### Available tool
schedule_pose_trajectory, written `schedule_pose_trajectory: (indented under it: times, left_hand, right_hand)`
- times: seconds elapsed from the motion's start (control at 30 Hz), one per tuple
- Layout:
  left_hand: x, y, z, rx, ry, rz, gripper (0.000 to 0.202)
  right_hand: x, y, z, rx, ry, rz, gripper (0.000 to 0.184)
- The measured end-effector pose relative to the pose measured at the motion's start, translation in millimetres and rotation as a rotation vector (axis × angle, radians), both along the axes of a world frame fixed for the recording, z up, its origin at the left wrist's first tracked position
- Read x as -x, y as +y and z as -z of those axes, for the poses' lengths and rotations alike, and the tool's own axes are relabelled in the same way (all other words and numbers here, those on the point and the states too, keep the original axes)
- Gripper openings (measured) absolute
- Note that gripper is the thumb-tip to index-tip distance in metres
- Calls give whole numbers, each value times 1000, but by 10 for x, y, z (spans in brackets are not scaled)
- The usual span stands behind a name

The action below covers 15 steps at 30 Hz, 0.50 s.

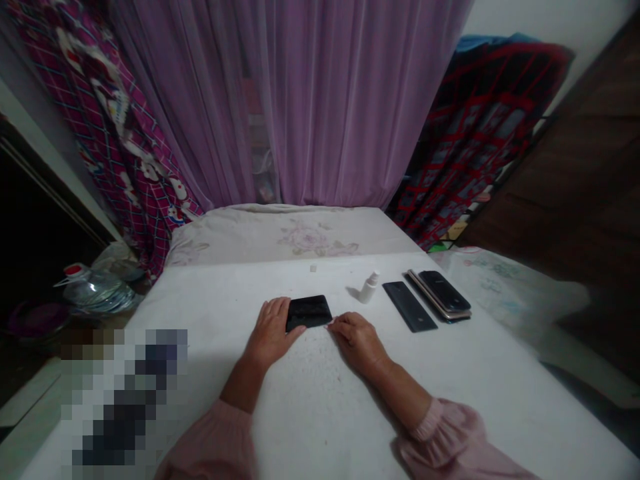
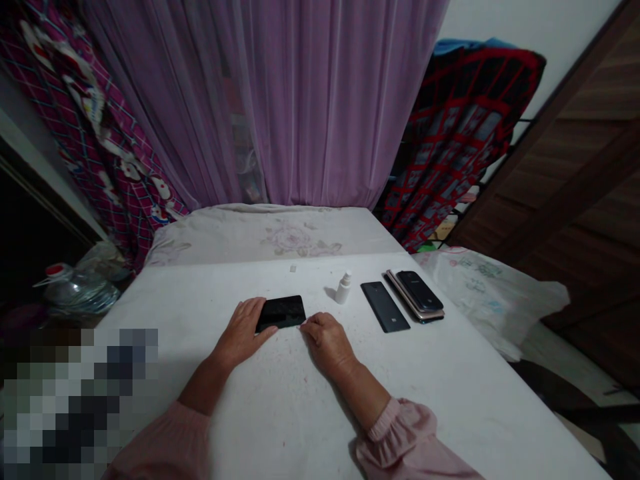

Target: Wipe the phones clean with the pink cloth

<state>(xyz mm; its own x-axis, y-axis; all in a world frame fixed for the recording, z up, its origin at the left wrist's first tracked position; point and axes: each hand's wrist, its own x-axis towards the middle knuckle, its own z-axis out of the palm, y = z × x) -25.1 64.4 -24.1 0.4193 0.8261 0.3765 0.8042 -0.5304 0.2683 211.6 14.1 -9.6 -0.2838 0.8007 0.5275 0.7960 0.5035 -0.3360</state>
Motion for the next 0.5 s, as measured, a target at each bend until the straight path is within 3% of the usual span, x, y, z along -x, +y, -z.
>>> schedule_pose_trajectory:
  times: [0.1, 0.23, 0.5]
  left_hand:
    - [-1, -1, 3, -3, -5, -2, 57]
    - [-5, -11, -24, 5, -8, 2, 56]
    - [-7, -18, -16, 14, -36, 5, 57]
  right_hand:
    - [-101, -18, 22, -18, 103, 16, 21]
    - [12, 48, 34, -5, 198, -38, 21]
    - [171, 678, -45, 226, 202, 77, 18]
